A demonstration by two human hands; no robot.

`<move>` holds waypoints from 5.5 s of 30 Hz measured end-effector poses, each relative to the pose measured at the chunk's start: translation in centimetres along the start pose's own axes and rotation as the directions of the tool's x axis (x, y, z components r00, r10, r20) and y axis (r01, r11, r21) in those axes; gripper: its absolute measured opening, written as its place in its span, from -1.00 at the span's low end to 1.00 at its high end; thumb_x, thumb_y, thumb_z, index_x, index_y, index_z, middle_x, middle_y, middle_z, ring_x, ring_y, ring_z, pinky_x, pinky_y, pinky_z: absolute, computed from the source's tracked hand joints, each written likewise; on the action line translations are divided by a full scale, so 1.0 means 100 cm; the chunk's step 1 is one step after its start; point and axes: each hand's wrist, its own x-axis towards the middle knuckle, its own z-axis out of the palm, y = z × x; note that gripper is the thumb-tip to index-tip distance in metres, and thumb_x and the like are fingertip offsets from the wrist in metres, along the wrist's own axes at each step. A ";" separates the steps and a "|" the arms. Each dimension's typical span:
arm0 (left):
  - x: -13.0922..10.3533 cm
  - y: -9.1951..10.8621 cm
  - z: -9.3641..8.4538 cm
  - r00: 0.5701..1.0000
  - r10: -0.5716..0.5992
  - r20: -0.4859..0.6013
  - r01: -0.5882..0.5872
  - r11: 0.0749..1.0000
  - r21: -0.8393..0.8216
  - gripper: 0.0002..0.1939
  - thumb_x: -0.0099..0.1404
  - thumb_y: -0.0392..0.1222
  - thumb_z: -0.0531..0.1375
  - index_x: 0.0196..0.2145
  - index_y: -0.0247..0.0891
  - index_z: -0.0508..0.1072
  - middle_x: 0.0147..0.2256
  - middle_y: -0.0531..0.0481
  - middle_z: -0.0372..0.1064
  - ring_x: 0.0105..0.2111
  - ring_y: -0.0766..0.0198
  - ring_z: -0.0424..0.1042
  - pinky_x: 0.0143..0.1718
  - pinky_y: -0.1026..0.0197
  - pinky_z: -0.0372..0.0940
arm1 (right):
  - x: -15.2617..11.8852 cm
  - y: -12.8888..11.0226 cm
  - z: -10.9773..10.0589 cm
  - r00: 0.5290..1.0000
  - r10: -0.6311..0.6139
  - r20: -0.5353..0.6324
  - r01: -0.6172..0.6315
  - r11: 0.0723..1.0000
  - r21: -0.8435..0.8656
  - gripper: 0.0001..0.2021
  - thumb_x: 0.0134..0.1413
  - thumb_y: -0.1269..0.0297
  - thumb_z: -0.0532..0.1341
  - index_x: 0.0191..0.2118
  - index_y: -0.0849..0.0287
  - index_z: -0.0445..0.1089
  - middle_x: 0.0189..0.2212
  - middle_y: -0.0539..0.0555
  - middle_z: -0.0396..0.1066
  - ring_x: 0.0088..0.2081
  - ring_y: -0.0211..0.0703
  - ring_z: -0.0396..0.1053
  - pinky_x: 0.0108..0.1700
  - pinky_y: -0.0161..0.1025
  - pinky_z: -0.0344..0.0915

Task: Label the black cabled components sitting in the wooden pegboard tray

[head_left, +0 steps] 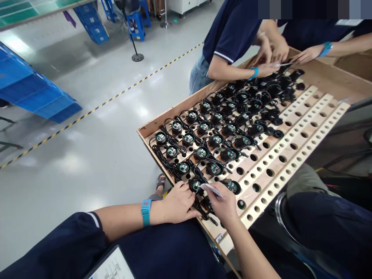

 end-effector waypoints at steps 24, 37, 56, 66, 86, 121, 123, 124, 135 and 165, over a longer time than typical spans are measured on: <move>0.000 -0.001 0.001 1.000 -0.005 0.015 0.006 1.000 -0.013 -0.37 0.36 0.31 -0.01 -0.15 -0.36 0.49 -0.28 -0.20 0.43 -0.17 0.05 0.31 0.00 -0.06 0.12 | 0.011 -0.002 0.000 0.998 -0.057 -0.026 0.055 0.995 -0.082 -0.89 0.25 0.35 0.17 -0.23 0.13 0.46 -0.30 0.04 0.46 -0.25 -0.24 0.42 -0.17 -0.27 0.36; 0.000 0.003 -0.011 1.000 -0.016 0.006 0.017 0.999 -0.039 -0.40 0.36 0.28 0.01 -0.10 -0.35 0.46 -0.23 -0.19 0.42 -0.16 0.06 0.33 0.00 -0.03 0.14 | -0.049 -0.039 -0.051 0.876 0.304 -0.375 -0.293 0.952 0.086 -0.93 0.07 0.28 0.35 -0.28 0.08 0.52 -0.35 0.01 0.47 -0.32 -0.20 0.43 -0.21 -0.26 0.39; 0.004 0.007 -0.021 0.989 -0.105 0.107 0.104 0.994 0.019 -0.47 0.41 0.15 0.03 0.05 -0.38 0.36 -0.09 -0.25 0.40 -0.06 -0.02 0.31 -0.03 -0.07 0.25 | -0.080 -0.016 -0.034 0.904 0.302 -0.303 -0.298 0.953 0.061 -0.93 0.13 0.34 0.30 -0.25 0.05 0.51 -0.31 -0.04 0.46 -0.26 -0.26 0.43 -0.18 -0.28 0.36; 0.047 -0.021 -0.015 0.940 -0.308 0.145 0.309 0.951 0.017 -0.85 0.32 -0.40 0.06 -0.34 -0.27 0.39 -0.33 -0.06 0.44 -0.27 0.16 0.38 -0.12 0.10 0.31 | -0.037 -0.030 -0.007 0.960 0.104 -0.260 -0.090 0.994 0.063 -0.89 0.14 0.43 0.28 -0.23 0.10 0.50 -0.30 -0.01 0.47 -0.24 -0.28 0.43 -0.16 -0.29 0.37; 0.044 -0.017 -0.016 0.930 -0.349 0.116 0.357 0.933 -0.053 -0.82 0.30 -0.40 0.04 -0.37 -0.24 0.39 -0.32 -0.06 0.41 -0.27 0.17 0.35 -0.17 0.10 0.27 | -0.025 -0.008 0.006 0.999 -0.019 -0.048 0.016 0.999 -0.047 -0.87 0.21 0.43 0.18 -0.19 0.13 0.45 -0.30 0.01 0.45 -0.25 -0.28 0.41 -0.18 -0.30 0.35; 0.029 -0.014 -0.016 0.965 -0.162 -0.208 0.144 0.985 -0.100 -0.79 0.40 -0.20 0.06 -0.25 -0.28 0.48 -0.20 -0.06 0.46 -0.15 0.19 0.33 -0.09 0.04 0.17 | -0.085 0.001 -0.022 0.960 0.130 -0.248 -0.172 0.972 -0.159 -0.90 0.20 0.39 0.23 -0.19 0.09 0.46 -0.29 -0.01 0.45 -0.25 -0.29 0.42 -0.20 -0.32 0.34; 0.029 -0.014 -0.017 0.966 -0.165 -0.201 0.148 0.984 -0.099 -0.78 0.40 -0.19 0.05 -0.25 -0.27 0.48 -0.20 -0.07 0.46 -0.15 0.19 0.33 -0.09 0.04 0.17 | -0.084 0.001 -0.022 0.960 0.117 -0.253 -0.165 0.970 -0.176 -0.89 0.20 0.40 0.23 -0.18 0.10 0.46 -0.29 0.00 0.45 -0.25 -0.28 0.42 -0.20 -0.32 0.35; 0.029 -0.013 -0.017 0.966 -0.168 -0.197 0.151 0.984 -0.098 -0.78 0.40 -0.19 0.05 -0.25 -0.27 0.48 -0.20 -0.07 0.46 -0.15 0.19 0.33 -0.09 0.04 0.17 | -0.085 0.001 -0.023 0.961 0.111 -0.255 -0.160 0.970 -0.182 -0.89 0.20 0.41 0.23 -0.18 0.10 0.46 -0.29 0.00 0.45 -0.25 -0.28 0.42 -0.20 -0.32 0.35; 0.028 -0.014 -0.015 0.967 -0.174 -0.186 0.157 0.982 -0.103 -0.77 0.41 -0.18 0.04 -0.26 -0.26 0.48 -0.21 -0.07 0.46 -0.16 0.18 0.32 -0.10 0.03 0.17 | -0.094 -0.006 -0.023 0.953 0.092 -0.290 -0.160 0.962 -0.221 -0.89 0.18 0.40 0.24 -0.18 0.13 0.45 -0.29 0.03 0.45 -0.25 -0.26 0.43 -0.19 -0.30 0.35; 0.029 -0.015 -0.015 0.965 -0.177 -0.192 0.163 0.983 -0.089 -0.76 0.41 -0.16 0.04 -0.27 -0.26 0.48 -0.20 -0.07 0.46 -0.15 0.18 0.33 -0.10 0.04 0.16 | -0.104 -0.024 -0.032 0.929 0.091 -0.360 -0.174 0.963 -0.207 -0.90 0.13 0.44 0.28 -0.23 0.13 0.45 -0.31 0.00 0.44 -0.26 -0.28 0.41 -0.17 -0.31 0.34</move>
